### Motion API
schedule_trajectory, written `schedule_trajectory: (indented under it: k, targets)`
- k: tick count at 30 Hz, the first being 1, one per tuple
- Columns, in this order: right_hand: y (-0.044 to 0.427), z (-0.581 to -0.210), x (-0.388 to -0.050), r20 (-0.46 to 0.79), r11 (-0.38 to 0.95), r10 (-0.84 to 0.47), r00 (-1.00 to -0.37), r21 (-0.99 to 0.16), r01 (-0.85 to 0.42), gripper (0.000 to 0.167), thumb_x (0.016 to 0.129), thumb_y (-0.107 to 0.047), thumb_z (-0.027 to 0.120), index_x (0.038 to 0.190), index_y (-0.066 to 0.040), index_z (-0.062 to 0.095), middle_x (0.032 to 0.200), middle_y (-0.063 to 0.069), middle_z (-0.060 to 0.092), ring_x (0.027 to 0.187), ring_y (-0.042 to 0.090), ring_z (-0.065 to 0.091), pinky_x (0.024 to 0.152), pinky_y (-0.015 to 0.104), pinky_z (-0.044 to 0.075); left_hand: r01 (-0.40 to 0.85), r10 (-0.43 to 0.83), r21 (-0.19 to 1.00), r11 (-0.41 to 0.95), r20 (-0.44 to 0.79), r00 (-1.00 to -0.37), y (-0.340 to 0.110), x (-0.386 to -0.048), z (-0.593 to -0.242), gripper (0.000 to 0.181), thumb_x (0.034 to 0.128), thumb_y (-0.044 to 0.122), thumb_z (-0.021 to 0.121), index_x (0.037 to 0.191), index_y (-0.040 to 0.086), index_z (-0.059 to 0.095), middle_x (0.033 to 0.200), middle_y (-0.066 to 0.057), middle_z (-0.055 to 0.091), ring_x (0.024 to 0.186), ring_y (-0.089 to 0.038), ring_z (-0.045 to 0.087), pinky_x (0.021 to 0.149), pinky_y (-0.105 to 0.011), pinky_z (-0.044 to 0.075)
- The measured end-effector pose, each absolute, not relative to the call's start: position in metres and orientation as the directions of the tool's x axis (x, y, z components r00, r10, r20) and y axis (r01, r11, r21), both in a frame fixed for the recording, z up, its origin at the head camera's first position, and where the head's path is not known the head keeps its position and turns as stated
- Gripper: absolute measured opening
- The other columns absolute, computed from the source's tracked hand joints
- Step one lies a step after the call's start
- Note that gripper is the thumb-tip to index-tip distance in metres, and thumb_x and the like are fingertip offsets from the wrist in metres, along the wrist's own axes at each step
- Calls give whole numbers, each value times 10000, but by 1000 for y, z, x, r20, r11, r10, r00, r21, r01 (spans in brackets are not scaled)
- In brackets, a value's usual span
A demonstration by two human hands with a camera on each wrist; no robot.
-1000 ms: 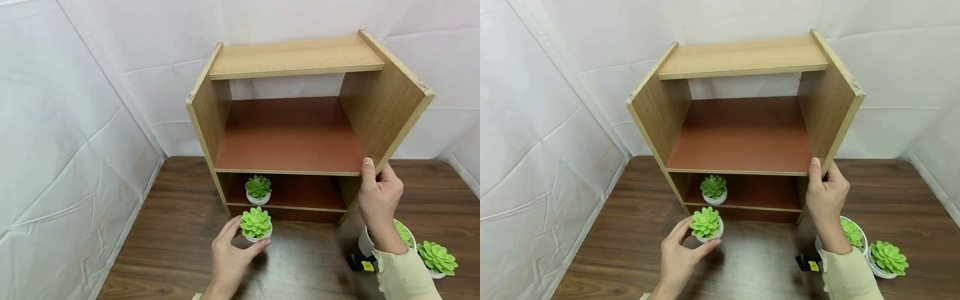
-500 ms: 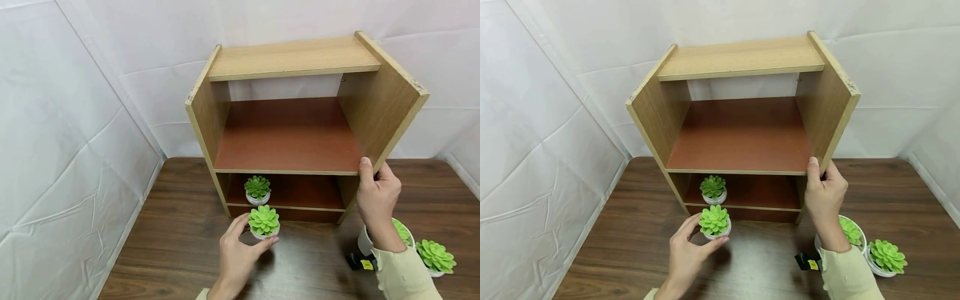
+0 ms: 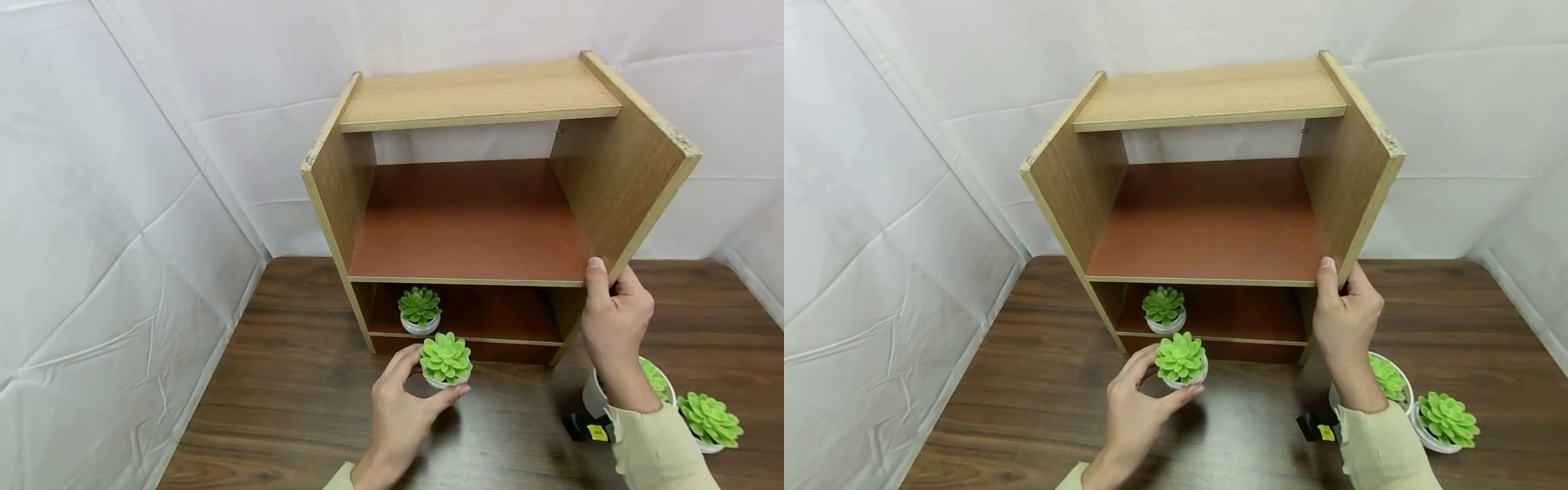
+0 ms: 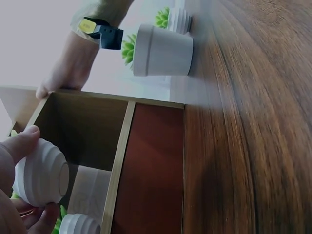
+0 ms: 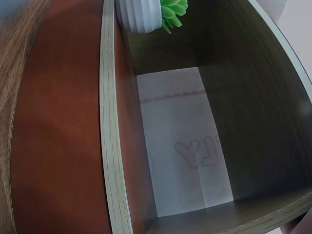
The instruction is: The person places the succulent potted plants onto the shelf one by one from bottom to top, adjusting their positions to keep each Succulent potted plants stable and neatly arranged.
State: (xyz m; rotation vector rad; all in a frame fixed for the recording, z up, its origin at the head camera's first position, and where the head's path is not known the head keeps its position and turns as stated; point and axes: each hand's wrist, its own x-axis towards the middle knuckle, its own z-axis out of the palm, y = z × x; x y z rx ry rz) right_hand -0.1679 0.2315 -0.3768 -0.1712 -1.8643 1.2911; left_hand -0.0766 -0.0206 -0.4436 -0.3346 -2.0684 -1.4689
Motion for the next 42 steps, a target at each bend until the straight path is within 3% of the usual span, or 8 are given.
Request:
schedule_trajectory:
  k: [5, 13, 29, 42]
  targets:
    - [229, -379, -169, 553, 451, 529, -644, -826, -339, 276, 958, -183, 621, 818, 52, 659, 613, -162, 526, 602, 54, 451, 544, 216, 305, 540, -122, 760, 362, 613, -780, -17, -76, -446, 604, 639, 310, 940, 1169, 165, 692, 1160, 61, 647, 1072, -152, 620, 949, -301, 449]
    - [228, -378, -170, 559, 453, 523, -644, -822, -346, 276, 961, -189, 620, 836, 52, 669, 645, -184, 547, 625, 56, 467, 564, 217, 314, 521, -117, 768, 371, 596, -795, -7, -77, -447, 612, 651, 328, 934, 1189, 178, 683, 1159, 98, 634, 1065, -121, 618, 940, -303, 457]
    - [227, -375, -173, 564, 455, 521, -640, -819, -351, 282, 960, -188, 616, 830, 58, 663, 647, -187, 549, 627, 51, 467, 564, 217, 311, 536, -114, 740, 407, 623, -774, 0, -83, -452, 606, 661, 323, 931, 1187, 143, 690, 1127, 55, 644, 1029, -136, 629, 888, -317, 492]
    - [230, -377, -170, 541, 428, 558, -629, -837, -340, 290, 956, -172, 613, 861, 96, 671, 631, -202, 554, 629, 38, 465, 577, 212, 313, 521, -97, 771, 367, 589, -802, 14, -87, -454, 609, 667, 332, 926, 1196, 150, 686, 1136, 75, 637, 1038, -108, 621, 878, -295, 496]
